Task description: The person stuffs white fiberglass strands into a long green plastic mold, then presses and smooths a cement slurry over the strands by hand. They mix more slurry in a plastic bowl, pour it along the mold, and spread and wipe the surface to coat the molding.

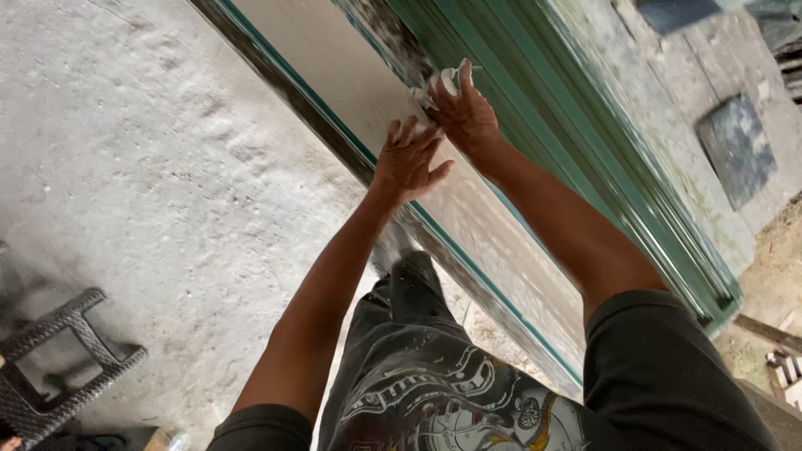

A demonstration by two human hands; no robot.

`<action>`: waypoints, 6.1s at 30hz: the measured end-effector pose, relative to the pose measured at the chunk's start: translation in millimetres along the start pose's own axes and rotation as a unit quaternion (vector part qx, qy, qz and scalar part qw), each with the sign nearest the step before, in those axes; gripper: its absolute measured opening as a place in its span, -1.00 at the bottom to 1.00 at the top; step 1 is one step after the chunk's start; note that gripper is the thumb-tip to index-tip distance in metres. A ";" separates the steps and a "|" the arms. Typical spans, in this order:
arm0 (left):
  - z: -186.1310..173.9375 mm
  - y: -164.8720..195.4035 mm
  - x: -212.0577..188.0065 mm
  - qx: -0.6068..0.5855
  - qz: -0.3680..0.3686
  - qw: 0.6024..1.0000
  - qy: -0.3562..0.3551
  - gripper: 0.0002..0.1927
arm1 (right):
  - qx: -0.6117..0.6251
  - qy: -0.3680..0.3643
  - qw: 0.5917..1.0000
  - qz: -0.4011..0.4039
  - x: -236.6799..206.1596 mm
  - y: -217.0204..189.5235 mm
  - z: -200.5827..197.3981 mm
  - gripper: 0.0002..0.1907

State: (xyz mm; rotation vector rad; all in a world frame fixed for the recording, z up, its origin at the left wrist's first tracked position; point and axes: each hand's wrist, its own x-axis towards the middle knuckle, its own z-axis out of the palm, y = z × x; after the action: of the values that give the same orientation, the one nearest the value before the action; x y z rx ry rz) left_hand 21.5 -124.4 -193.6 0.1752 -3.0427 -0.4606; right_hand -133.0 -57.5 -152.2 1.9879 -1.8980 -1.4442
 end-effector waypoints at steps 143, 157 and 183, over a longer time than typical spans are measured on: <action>-146.6 -423.0 38.5 -0.361 0.036 0.897 -0.255 -0.57 | 0.674 0.231 0.630 0.310 302.1 105.2 -177.1 -0.75; -127.0 -421.4 62.0 -0.174 0.106 0.978 0.046 -0.66 | 0.750 0.244 0.584 0.190 401.6 158.6 -192.8 -0.63; -194.5 -671.8 178.8 -0.042 0.091 0.995 -0.021 -0.35 | 0.856 0.208 0.428 0.201 709.7 293.8 -352.0 -0.61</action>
State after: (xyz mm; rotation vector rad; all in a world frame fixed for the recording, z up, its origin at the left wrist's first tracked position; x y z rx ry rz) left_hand -71.8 -840.2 -201.0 -0.1153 -3.0352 -0.5840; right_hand -268.0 -890.9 -185.4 1.0549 -3.1417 1.8432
